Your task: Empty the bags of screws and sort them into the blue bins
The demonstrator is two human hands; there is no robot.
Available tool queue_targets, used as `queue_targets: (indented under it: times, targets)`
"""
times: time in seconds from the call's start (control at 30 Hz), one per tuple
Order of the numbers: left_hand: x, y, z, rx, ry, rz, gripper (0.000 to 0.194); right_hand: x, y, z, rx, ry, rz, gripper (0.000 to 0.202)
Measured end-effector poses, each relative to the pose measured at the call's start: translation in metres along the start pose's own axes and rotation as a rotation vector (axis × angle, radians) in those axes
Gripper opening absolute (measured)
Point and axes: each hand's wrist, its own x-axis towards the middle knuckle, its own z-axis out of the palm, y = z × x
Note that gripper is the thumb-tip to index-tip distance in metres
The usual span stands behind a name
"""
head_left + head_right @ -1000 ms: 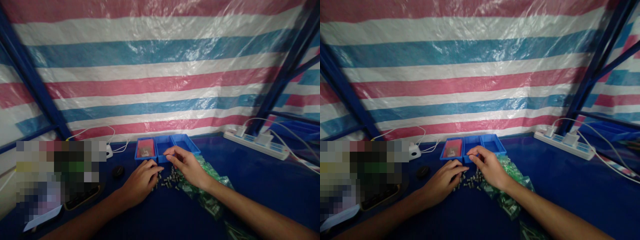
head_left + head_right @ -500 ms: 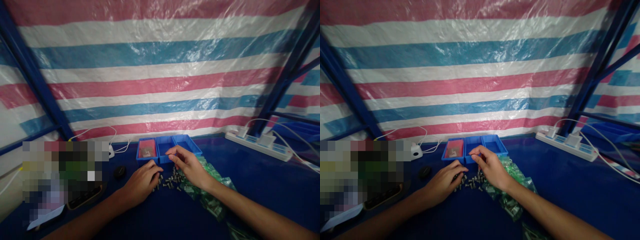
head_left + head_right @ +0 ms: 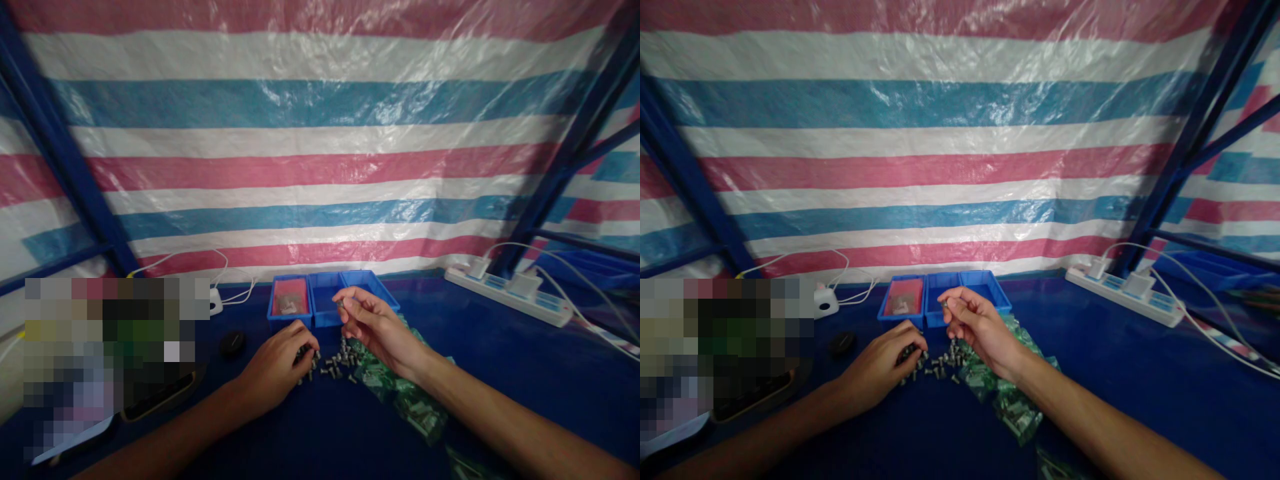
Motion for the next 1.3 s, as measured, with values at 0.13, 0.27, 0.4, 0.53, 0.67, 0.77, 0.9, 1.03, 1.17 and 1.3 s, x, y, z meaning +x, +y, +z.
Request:
queue_targets:
  times: [0.13,0.27,0.4,0.53,0.67,0.77,0.9,1.03,1.17,1.3]
  targets:
    - [0.0000,-0.0010,0.0015,-0.037,0.017,0.005,0.017,-0.0002,-0.0011,-0.0008,0.002,0.006,0.009,0.028]
    - [0.0007,-0.0024,0.0044,-0.064,0.052,0.015,0.018,-0.0015,-0.0017,0.0015,0.035,0.005,-0.007,0.024]
    - [0.0015,-0.0035,0.0057,-0.078,0.066,-0.005,0.022,-0.0031,-0.0033,0.0040,0.044,0.018,-0.003,0.021]
    - [0.0008,-0.0019,0.0027,-0.035,0.105,0.001,0.023,-0.0034,-0.0050,0.0053,0.011,0.020,-0.009,0.021]
    - [-0.0004,0.0002,-0.0002,0.030,0.104,0.015,0.027,-0.0035,-0.0062,0.0066,-0.030,0.030,-0.014,0.024]
    - [-0.0010,0.0010,-0.0005,0.055,0.080,-0.001,0.028,-0.0038,-0.0051,0.0071,-0.035,0.016,-0.016,0.025]
    - [-0.0016,0.0010,-0.0006,0.042,0.072,-0.031,0.028,-0.0036,-0.0013,0.0061,-0.041,-0.002,-0.011,0.023]
    - [-0.0021,0.0009,-0.0010,0.031,0.081,-0.018,0.030,-0.0028,0.0008,0.0048,-0.054,-0.010,-0.014,0.020]
    - [-0.0024,0.0020,-0.0012,0.047,0.075,-0.016,0.031,-0.0023,0.0007,0.0040,-0.073,-0.013,-0.027,0.019]
    - [-0.0016,0.0004,-0.0017,0.063,0.084,-0.025,0.025,-0.0024,0.0013,0.0034,-0.105,-0.017,-0.032,0.018]
